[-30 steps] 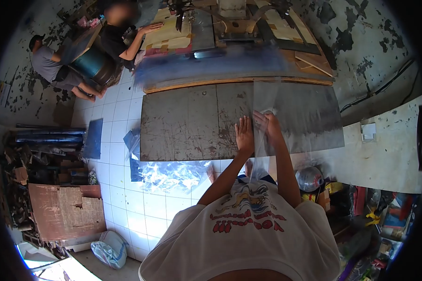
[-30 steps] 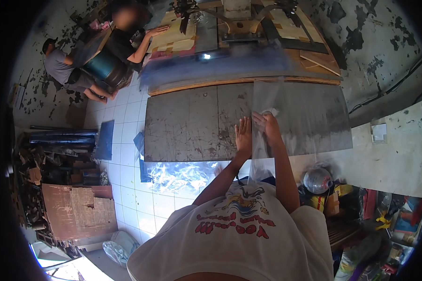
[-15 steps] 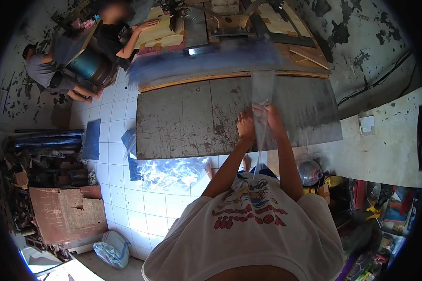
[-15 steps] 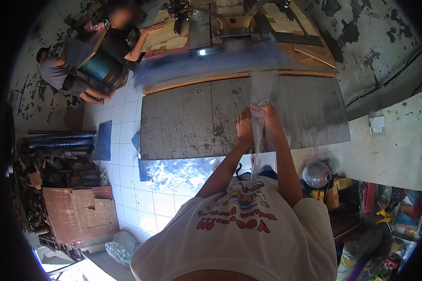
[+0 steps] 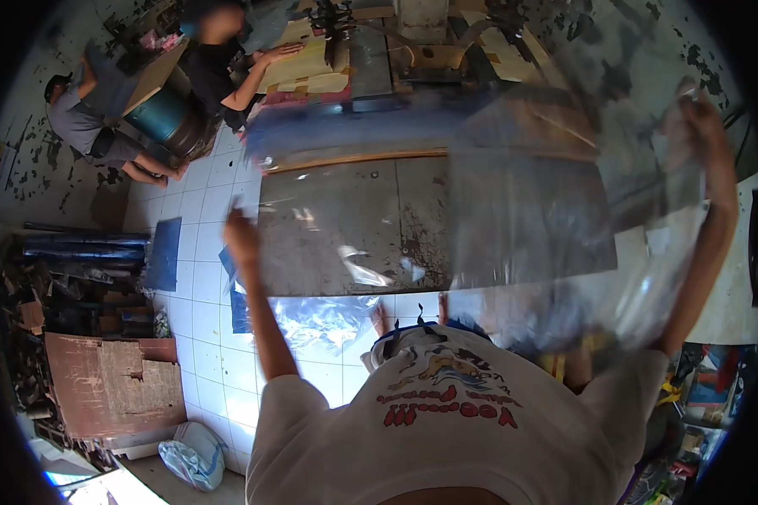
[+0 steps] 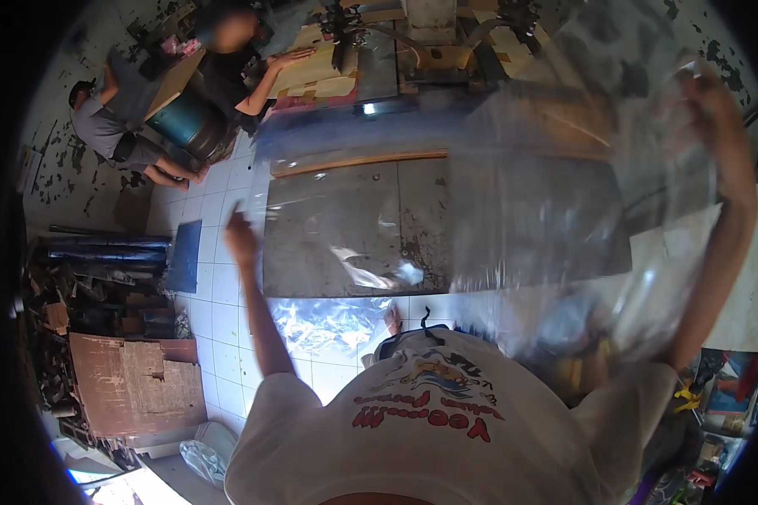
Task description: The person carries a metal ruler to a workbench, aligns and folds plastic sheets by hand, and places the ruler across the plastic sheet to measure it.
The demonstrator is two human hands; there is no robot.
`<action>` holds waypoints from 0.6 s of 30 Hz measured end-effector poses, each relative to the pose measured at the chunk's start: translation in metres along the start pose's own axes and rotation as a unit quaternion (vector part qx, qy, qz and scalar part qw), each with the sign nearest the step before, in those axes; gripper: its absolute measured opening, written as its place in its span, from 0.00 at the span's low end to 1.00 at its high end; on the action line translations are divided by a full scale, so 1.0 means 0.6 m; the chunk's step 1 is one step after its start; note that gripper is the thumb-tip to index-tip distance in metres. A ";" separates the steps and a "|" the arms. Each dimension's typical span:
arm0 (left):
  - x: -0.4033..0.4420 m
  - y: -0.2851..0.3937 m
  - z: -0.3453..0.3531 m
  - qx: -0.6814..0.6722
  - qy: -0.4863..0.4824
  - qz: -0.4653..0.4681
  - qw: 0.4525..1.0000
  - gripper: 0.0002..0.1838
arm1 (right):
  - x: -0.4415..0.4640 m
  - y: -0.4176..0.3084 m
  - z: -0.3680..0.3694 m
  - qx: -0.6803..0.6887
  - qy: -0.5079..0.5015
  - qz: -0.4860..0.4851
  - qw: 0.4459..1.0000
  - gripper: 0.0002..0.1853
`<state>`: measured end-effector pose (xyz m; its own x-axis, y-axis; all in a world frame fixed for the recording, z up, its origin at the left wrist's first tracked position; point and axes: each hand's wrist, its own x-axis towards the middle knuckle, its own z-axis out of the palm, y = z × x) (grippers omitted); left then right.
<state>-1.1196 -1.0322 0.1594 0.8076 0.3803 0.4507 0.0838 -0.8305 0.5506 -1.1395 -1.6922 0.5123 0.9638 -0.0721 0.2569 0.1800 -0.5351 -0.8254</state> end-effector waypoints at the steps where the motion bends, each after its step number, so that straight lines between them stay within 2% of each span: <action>1: 0.051 -0.130 -0.052 0.091 0.043 0.073 0.992 0.22 | 0.013 -0.019 -0.030 -0.043 0.043 0.011 0.998 0.26; 2: 0.090 -0.163 -0.137 0.128 0.084 0.054 0.987 0.22 | 0.034 -0.012 -0.058 -0.073 0.068 0.021 0.995 0.31; 3: 0.141 -0.287 -0.198 0.219 0.105 0.071 0.967 0.24 | 0.055 -0.005 -0.085 -0.102 0.093 0.032 0.990 0.37; 4: 0.179 -0.355 -0.274 0.262 0.077 -0.075 0.959 0.24 | 0.084 0.003 -0.096 -0.128 0.099 0.030 0.986 0.38; 5: 0.197 -0.399 -0.339 0.274 0.120 -0.075 0.951 0.24 | 0.106 0.016 -0.105 -0.152 0.105 0.027 0.982 0.38; 6: 0.219 -0.498 -0.397 0.275 0.173 -0.022 0.945 0.24 | 0.121 0.046 -0.112 -0.189 0.109 0.016 0.976 0.29; 7: 0.226 -0.534 -0.451 0.329 0.140 -0.106 0.928 0.24 | 0.137 0.093 -0.114 -0.227 0.112 0.005 0.967 0.21; 10: 0.172 -0.521 -0.521 0.347 0.204 -0.248 0.881 0.22 | 0.167 0.235 -0.151 -0.331 0.089 0.017 0.939 0.17; 12: 0.149 -0.529 -0.535 0.371 0.227 -0.242 0.867 0.20 | 0.185 0.376 -0.228 -0.261 0.076 0.040 0.961 0.16; 14: 0.136 -0.532 -0.542 0.382 0.244 -0.237 0.859 0.19 | 0.172 0.502 -0.278 -0.314 0.090 -0.043 0.944 0.18; 16: 0.132 -0.542 -0.544 0.379 0.259 -0.238 0.856 0.18 | 0.132 0.584 -0.305 -0.363 0.090 -0.059 0.925 0.18; 18: 0.133 -0.542 -0.535 0.369 0.258 -0.240 0.860 0.18 | 0.097 0.666 -0.316 -0.524 0.100 -0.209 0.820 0.18</action>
<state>-1.2695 -0.6012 0.2420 0.2259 0.7235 0.6523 0.8372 -0.4866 0.2498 -1.0490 -2.0698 0.2925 0.7909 0.2204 0.5708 0.1170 -0.9701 0.2125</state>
